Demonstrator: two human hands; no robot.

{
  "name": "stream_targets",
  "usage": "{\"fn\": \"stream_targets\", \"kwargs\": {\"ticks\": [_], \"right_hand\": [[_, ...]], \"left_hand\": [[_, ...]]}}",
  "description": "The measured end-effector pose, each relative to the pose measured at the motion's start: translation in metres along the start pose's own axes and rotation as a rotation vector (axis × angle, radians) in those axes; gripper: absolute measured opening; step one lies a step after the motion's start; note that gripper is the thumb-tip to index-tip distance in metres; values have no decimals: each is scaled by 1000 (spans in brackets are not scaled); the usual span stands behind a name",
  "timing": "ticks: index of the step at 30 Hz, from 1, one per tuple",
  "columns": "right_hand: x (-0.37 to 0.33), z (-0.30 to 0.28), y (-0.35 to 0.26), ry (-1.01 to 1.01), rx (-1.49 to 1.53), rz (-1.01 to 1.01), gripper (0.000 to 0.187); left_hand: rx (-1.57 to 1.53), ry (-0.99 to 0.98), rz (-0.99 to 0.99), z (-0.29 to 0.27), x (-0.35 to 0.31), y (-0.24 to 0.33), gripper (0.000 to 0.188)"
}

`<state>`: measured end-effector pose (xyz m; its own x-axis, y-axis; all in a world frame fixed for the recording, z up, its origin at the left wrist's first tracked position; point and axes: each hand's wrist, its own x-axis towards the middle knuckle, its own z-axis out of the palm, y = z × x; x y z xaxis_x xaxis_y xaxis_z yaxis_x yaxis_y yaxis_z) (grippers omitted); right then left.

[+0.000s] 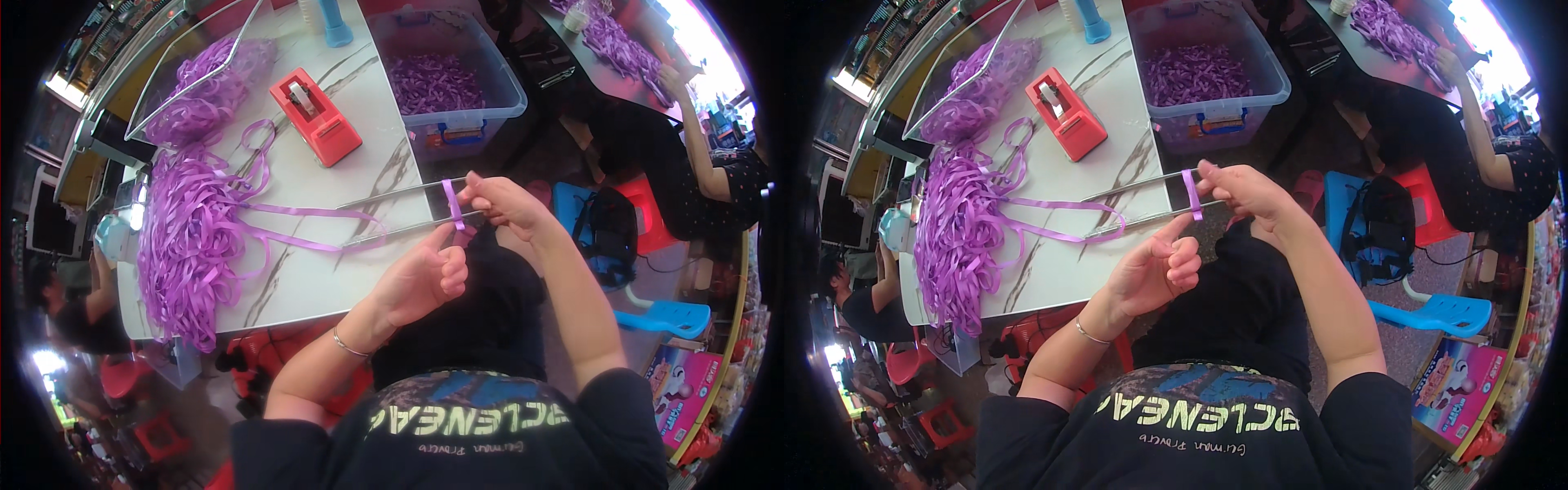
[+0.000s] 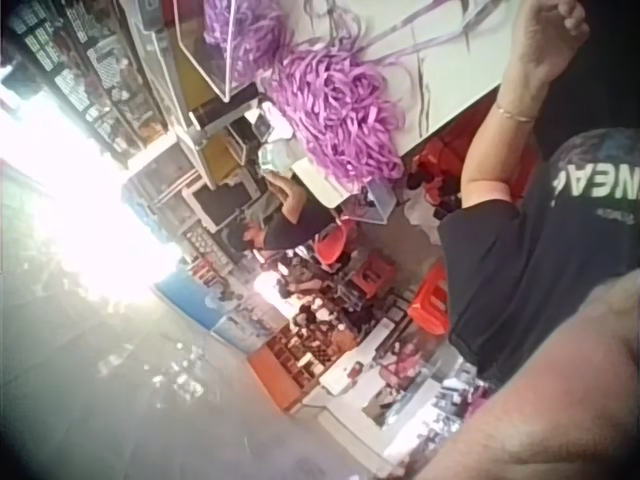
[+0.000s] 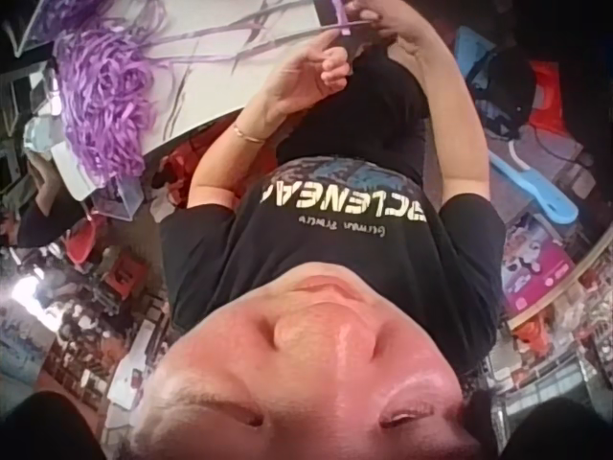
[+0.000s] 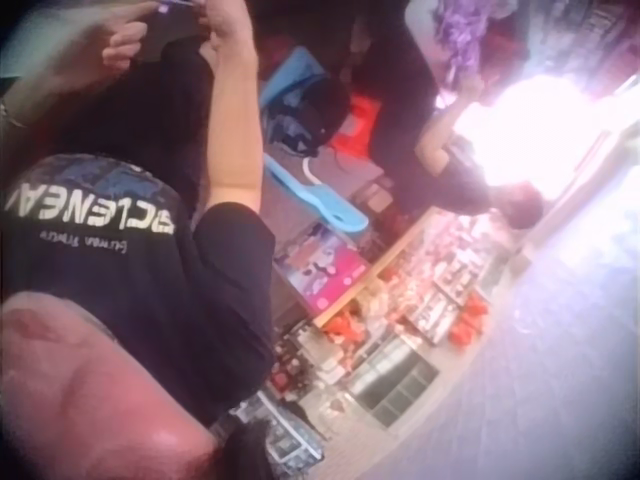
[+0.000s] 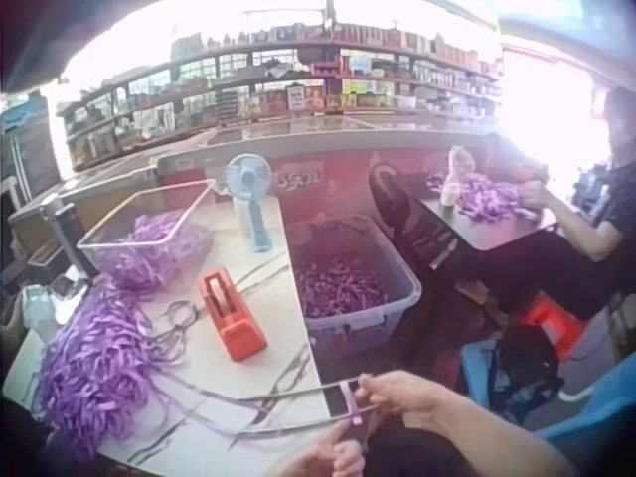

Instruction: Wrapping purple ribbons around metal rods and securing them with tape to create craft items.

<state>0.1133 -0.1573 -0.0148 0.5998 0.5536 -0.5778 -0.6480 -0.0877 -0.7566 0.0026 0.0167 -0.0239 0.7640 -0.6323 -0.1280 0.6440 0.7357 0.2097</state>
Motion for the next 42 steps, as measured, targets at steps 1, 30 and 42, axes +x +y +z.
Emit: {"fn": "stream_targets", "kwargs": {"ticks": [1, 30, 42], "right_hand": [[-1, 8, 0, 53, -98, -54, 24], [19, 13, 35, 104, 110, -123, 24], [-6, 50, 10, 670, -1230, -479, 36]], "left_hand": [[1, 5, 3, 0, 0, 0, 49], [-5, 8, 20, 0, -1, -1, 52], [19, -6, 11, 2, 1, 0, 59]]}}
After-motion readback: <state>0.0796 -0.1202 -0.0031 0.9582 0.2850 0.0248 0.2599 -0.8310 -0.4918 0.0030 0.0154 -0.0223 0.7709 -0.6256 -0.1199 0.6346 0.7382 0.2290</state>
